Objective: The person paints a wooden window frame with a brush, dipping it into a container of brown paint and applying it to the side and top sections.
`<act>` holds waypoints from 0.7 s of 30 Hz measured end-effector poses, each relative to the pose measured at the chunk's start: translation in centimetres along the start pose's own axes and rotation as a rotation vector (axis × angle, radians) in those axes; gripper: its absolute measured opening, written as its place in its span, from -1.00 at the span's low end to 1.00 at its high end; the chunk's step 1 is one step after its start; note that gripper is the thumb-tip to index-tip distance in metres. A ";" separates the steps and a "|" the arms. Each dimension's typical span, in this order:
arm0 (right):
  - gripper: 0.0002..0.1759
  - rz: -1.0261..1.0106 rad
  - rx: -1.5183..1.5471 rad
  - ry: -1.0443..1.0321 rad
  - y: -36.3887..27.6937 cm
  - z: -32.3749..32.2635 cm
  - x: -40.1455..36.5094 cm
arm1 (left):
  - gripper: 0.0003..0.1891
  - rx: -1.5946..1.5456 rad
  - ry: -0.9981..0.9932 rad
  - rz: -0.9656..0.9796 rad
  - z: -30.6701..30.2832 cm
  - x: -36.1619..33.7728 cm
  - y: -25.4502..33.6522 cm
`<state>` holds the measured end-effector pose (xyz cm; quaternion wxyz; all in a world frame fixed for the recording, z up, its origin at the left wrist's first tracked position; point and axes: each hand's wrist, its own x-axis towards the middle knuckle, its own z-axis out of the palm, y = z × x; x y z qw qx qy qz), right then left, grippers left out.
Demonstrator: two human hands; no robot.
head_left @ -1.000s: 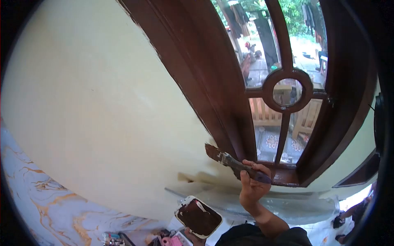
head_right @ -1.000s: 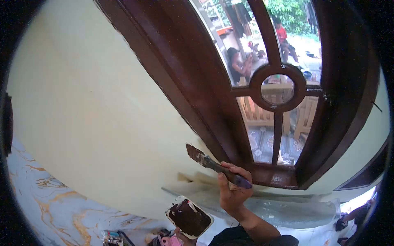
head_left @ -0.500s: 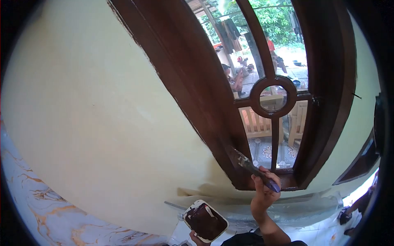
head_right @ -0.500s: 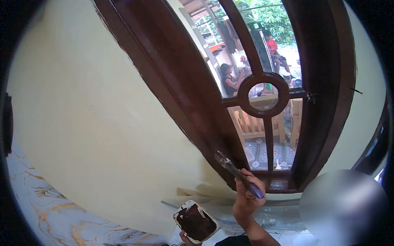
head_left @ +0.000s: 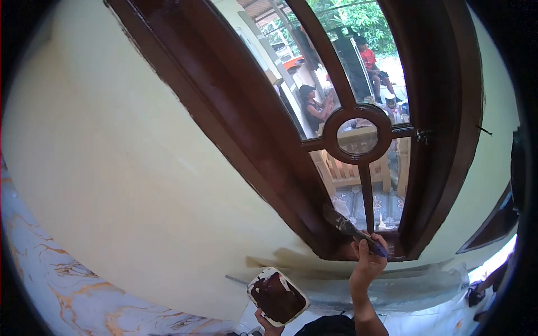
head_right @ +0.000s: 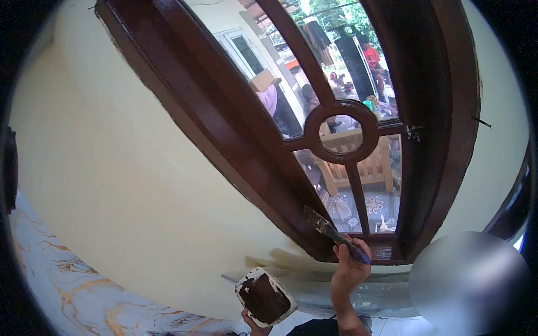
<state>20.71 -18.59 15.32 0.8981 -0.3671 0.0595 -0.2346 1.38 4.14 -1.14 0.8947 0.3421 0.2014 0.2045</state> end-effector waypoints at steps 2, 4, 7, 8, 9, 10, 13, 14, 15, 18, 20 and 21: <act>-0.65 -0.004 0.029 0.023 0.5 -0.1 1.5 | -0.25 0.088 -0.014 0.123 1.9 0.7 -0.5; -0.66 0.037 0.042 0.034 0.0 -0.7 2.2 | -0.25 0.069 -0.023 0.161 3.4 0.4 -0.9; -0.65 0.092 0.037 -0.020 1.4 -1.5 3.8 | -0.26 -0.032 0.014 -0.014 4.7 0.5 -1.6; -0.66 0.064 0.019 -0.046 2.1 -1.6 4.1 | -0.26 -0.048 0.030 -0.050 4.3 0.6 -2.0; -0.69 0.046 0.024 -0.064 2.5 -1.3 4.4 | -0.27 -0.070 0.041 -0.081 4.0 0.7 -2.5; -0.70 0.001 -0.001 -0.097 2.8 -0.8 4.1 | -0.27 -0.074 0.007 -0.091 4.1 0.3 -2.2; -0.70 -0.011 -0.014 -0.162 4.1 0.7 4.3 | -0.26 -0.019 0.022 -0.081 4.5 0.3 -3.0; -0.70 0.008 0.017 -0.205 4.7 1.3 4.5 | -0.26 -0.038 0.064 -0.072 4.2 0.4 -3.4; -0.70 0.027 0.009 -0.195 5.2 2.1 4.6 | -0.26 -0.028 0.084 -0.079 4.5 0.3 -3.5; -0.70 -0.097 -0.012 -0.251 7.0 4.7 4.6 | -0.26 -0.051 0.102 -0.094 5.0 0.1 -2.9; -0.68 -0.268 -0.031 -0.324 8.4 5.9 5.4 | -0.25 -0.014 0.107 -0.084 3.7 0.6 -2.5; -0.68 -0.253 -0.036 -0.314 9.0 6.5 5.9 | -0.24 0.005 0.102 -0.068 3.1 0.8 -2.4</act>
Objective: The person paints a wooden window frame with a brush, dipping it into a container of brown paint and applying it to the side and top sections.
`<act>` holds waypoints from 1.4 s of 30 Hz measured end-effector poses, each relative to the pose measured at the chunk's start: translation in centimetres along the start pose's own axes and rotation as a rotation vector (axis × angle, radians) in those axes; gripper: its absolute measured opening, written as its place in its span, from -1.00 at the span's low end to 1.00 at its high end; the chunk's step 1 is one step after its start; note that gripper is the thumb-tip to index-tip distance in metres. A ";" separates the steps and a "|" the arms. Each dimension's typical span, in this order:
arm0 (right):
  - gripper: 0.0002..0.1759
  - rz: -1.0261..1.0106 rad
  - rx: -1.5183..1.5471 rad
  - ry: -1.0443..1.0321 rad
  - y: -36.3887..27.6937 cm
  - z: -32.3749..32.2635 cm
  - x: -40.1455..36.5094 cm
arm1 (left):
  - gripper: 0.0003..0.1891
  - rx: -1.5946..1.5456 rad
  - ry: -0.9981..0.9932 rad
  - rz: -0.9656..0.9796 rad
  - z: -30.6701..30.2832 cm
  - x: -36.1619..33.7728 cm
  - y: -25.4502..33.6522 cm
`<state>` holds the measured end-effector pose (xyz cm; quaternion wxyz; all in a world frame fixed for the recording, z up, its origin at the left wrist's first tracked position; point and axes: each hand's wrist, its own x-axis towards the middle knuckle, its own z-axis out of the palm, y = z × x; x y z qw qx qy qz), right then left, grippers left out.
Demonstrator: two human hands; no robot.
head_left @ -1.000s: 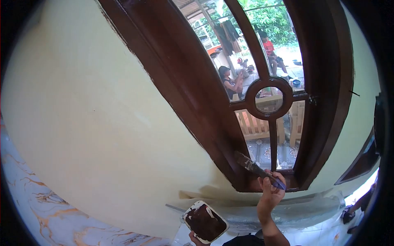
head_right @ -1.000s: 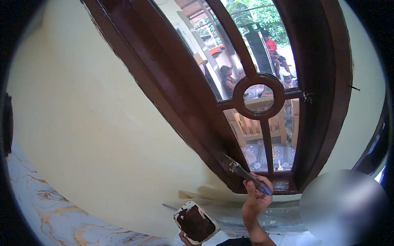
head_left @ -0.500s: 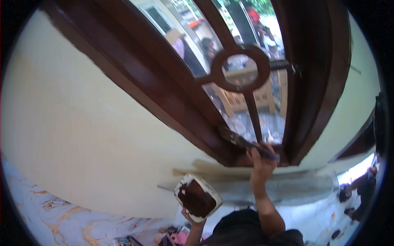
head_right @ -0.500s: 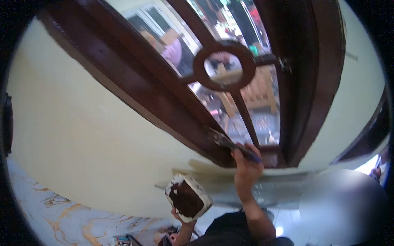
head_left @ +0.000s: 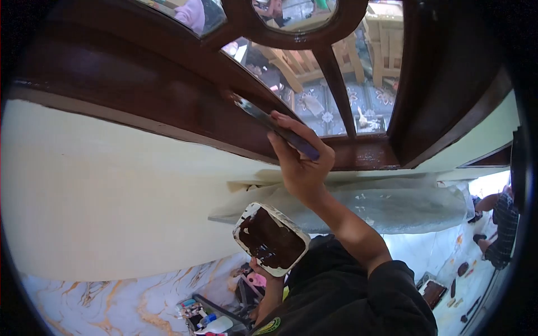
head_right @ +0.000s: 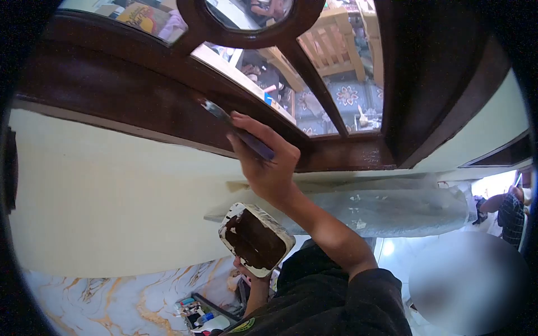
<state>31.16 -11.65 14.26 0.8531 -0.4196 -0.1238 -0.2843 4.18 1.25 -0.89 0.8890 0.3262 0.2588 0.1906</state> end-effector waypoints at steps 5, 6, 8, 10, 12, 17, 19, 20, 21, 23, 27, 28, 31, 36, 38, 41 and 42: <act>-0.70 -0.121 -0.022 0.071 1.8 0.0 1.5 | -0.23 0.030 0.004 0.068 -0.7 1.4 0.3; -0.70 -0.117 -0.020 0.075 2.1 0.0 1.5 | -0.24 0.053 0.028 0.090 -0.7 1.5 0.5; -0.70 -0.242 -0.068 0.088 2.7 -0.1 1.5 | -0.25 0.055 0.012 0.079 -1.0 1.9 0.7; -0.70 -0.240 -0.089 0.084 3.2 0.0 1.6 | -0.25 0.054 0.000 0.067 -1.4 2.1 0.9; -0.70 -0.239 -0.109 0.079 3.5 0.1 1.7 | -0.29 0.037 -0.026 0.070 -1.7 2.2 0.8; -0.70 -0.300 -0.142 0.001 3.0 0.4 1.8 | -0.27 0.069 0.053 0.091 -3.2 3.3 1.0; -0.69 -0.318 -0.138 -0.060 2.1 -0.4 1.0 | -0.23 0.061 0.072 0.076 -3.1 3.4 1.1; -0.67 -0.336 -0.135 -0.125 1.6 -0.5 0.4 | -0.23 0.062 0.091 0.085 -2.7 3.4 1.3; -0.64 -0.356 -0.088 -0.141 1.3 -0.6 -0.4 | -0.24 0.063 0.109 0.095 -2.4 3.5 1.3; -0.63 -0.330 -0.070 -0.187 0.0 -1.5 -2.4 | -0.24 0.069 0.109 0.094 -1.8 3.9 0.9; -0.60 -0.279 -0.008 -0.244 -1.9 -3.1 -3.3 | -0.24 0.098 0.126 0.085 -1.3 3.7 0.7; -0.60 -0.279 -0.009 -0.243 -1.9 -3.1 -2.8 | -0.24 0.104 0.129 0.085 -1.2 3.5 0.6; -0.63 -0.311 -0.123 -0.086 -1.1 -2.5 -0.4 | -0.24 0.120 0.132 0.089 -1.3 3.2 0.7; -0.67 -0.281 -0.131 0.101 1.5 0.1 1.8 | -0.20 0.104 0.068 0.058 -1.9 3.2 0.7; -0.67 -0.326 -0.115 0.101 1.9 0.5 1.9 | -0.19 0.101 0.086 0.046 -2.2 2.9 0.7; -0.67 -0.312 -0.105 0.010 1.8 0.5 1.1 | -0.19 0.097 0.124 0.036 -3.0 2.8 0.5; -0.67 -0.309 -0.105 0.008 1.4 0.3 0.6 | -0.19 0.093 0.143 0.043 -3.3 2.6 0.5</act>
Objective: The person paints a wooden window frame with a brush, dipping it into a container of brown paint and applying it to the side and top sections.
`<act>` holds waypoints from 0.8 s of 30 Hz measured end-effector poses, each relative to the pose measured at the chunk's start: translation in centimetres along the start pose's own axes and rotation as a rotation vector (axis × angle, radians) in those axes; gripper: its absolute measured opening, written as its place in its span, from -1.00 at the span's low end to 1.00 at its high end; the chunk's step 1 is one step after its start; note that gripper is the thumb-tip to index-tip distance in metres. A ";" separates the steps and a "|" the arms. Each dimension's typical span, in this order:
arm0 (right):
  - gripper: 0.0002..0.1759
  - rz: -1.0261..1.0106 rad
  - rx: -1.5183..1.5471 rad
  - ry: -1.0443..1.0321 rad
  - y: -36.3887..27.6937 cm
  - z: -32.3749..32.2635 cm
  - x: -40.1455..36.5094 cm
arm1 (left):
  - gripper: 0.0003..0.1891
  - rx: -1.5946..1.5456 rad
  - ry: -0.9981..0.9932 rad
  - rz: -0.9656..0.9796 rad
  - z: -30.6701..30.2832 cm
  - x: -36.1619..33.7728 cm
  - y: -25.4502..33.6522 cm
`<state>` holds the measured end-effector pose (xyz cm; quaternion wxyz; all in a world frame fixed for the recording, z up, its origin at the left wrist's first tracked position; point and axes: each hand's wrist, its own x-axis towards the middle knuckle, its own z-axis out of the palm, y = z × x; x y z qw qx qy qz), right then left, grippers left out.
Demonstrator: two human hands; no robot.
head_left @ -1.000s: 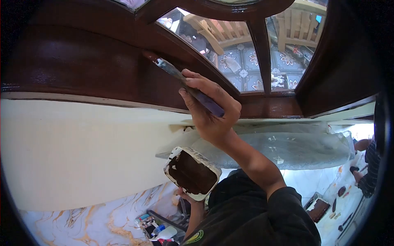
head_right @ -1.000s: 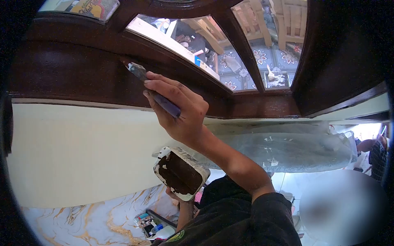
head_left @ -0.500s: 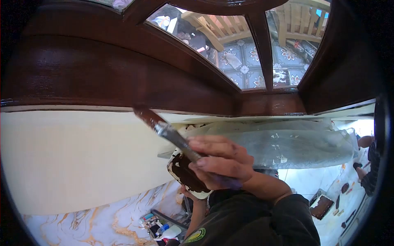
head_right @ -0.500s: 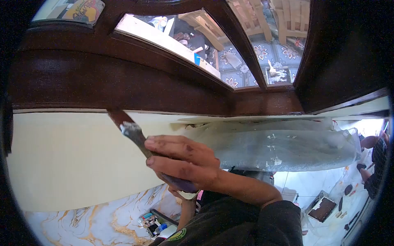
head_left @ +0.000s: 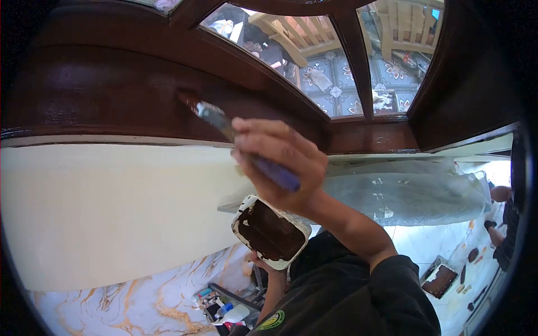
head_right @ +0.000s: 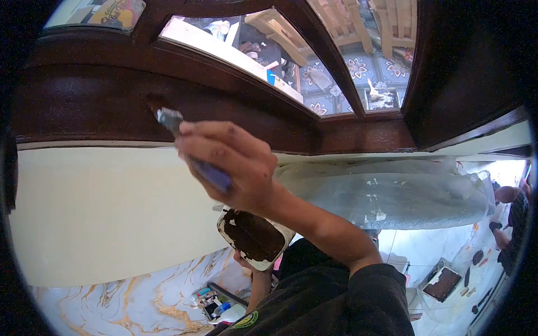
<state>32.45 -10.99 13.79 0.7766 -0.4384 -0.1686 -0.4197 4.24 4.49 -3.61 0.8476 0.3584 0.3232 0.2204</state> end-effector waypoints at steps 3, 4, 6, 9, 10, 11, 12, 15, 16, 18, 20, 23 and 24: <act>-0.63 -0.015 0.083 -0.195 -2.6 -1.8 -1.8 | -0.20 0.016 -0.074 0.004 -0.8 0.1 0.0; -0.63 -0.015 0.082 -0.197 -3.4 -2.2 -2.4 | -0.20 0.014 -0.074 0.003 -0.6 0.0 0.0; -0.59 0.009 0.124 -0.236 -4.8 -3.0 -2.8 | -0.24 -0.015 -0.069 0.007 0.0 -0.1 -0.2; -0.60 -0.002 0.082 -0.191 -4.5 -3.2 -1.7 | -0.28 -0.057 -0.061 0.013 1.3 -0.8 -0.3; -0.61 -0.009 0.037 -0.119 -3.9 -3.0 -1.1 | -0.28 -0.058 -0.061 0.014 1.6 -1.1 -0.3; -0.65 -0.027 0.006 -0.073 -3.2 -2.5 0.0 | -0.27 -0.014 -0.055 0.029 2.0 -1.3 -0.2; -0.65 -0.030 0.006 -0.070 -2.4 -1.8 0.5 | -0.27 0.032 -0.051 0.043 2.2 -1.4 -0.1; -0.73 -0.019 -0.074 0.088 -0.6 0.0 1.1 | -0.27 -0.024 -0.109 0.007 1.9 -1.2 -0.2; -0.73 -0.018 -0.073 0.090 -0.6 -0.1 1.0 | -0.27 -0.023 -0.108 0.008 1.7 -1.2 -0.2; -0.67 -0.029 -0.044 0.001 -0.9 0.0 0.6 | -0.27 -0.014 -0.087 0.023 1.3 -1.2 -0.2; -0.67 -0.010 -0.017 -0.057 -1.9 -0.5 -0.5 | -0.29 -0.032 -0.106 0.029 0.6 -1.0 -0.4; -0.65 0.016 0.039 -0.131 -4.4 -1.3 -2.5 | -0.31 -0.043 -0.074 0.033 0.7 -1.2 -0.4; -0.63 0.023 0.069 -0.152 -5.2 -1.6 -3.0 | -0.32 -0.039 -0.020 0.030 0.8 -1.2 -0.5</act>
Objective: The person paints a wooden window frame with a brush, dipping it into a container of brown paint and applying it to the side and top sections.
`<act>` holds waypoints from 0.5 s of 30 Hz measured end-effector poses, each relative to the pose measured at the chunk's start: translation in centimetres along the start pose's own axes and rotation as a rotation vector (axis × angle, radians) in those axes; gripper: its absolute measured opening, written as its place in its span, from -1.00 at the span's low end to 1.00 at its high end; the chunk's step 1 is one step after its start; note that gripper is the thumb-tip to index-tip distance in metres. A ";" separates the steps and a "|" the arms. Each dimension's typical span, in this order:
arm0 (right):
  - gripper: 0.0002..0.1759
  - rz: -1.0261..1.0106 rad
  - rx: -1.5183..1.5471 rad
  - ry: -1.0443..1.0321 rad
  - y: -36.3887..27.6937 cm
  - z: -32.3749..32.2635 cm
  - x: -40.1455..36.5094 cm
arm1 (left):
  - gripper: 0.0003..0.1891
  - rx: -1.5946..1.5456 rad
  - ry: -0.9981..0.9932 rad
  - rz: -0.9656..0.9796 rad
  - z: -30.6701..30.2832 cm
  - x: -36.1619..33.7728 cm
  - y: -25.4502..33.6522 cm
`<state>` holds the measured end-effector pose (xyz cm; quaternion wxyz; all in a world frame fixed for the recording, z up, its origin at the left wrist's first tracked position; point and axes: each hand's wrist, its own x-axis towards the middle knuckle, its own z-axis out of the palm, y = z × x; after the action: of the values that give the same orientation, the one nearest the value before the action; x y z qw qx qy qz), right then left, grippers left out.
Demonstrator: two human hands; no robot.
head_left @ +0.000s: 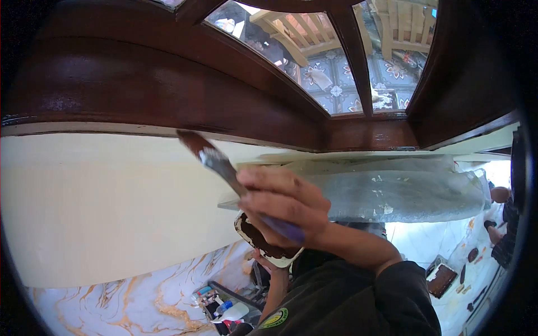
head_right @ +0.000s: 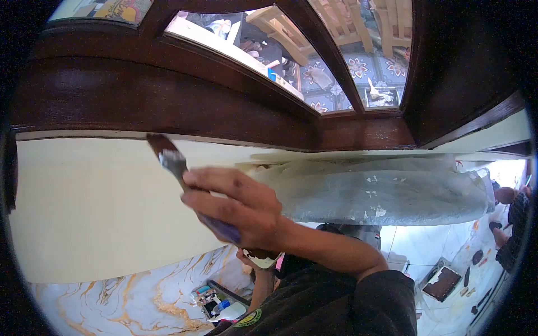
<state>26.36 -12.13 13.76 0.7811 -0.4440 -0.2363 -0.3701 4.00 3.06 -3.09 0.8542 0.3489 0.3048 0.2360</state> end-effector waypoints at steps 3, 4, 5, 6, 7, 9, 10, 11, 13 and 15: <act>-0.60 0.010 0.014 0.024 -1.0 -0.5 0.3 | -0.32 0.000 -0.006 0.008 -0.5 0.1 -0.1; -0.60 0.014 0.010 0.062 -1.0 -0.6 0.7 | -0.33 0.004 -0.010 0.012 -0.7 0.2 -0.2; -0.60 0.004 -0.022 0.104 -0.5 -0.2 1.4 | -0.33 0.008 -0.016 0.015 -0.9 0.3 -0.2; -0.60 0.002 -0.024 0.108 0.1 0.1 2.2 | -0.33 0.013 -0.025 0.018 -1.0 0.4 -0.1; -0.62 -0.016 -0.074 0.125 0.8 0.4 3.0 | -0.33 0.010 -0.006 0.008 -0.3 0.3 0.1; -0.65 -0.035 -0.105 0.154 1.8 1.3 3.9 | -0.33 0.014 -0.045 -0.005 0.1 0.5 0.2; -0.65 -0.039 -0.114 0.158 1.6 1.6 3.6 | -0.32 0.014 -0.075 -0.016 0.0 0.6 0.3; -0.66 -0.008 -0.103 0.134 1.2 1.9 3.2 | -0.32 0.016 -0.079 -0.025 -0.3 0.7 0.4; -0.64 0.036 -0.042 0.058 0.1 1.9 1.5 | -0.31 0.077 -0.028 0.000 -1.0 1.3 0.7; -0.62 0.051 -0.061 0.010 -2.1 0.9 -0.2 | -0.31 0.055 -0.065 -0.027 -1.0 2.1 0.9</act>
<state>24.53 -11.97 15.12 0.7775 -0.4716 -0.2097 -0.3593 4.62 5.32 -3.72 0.8570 0.3754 0.2877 0.2044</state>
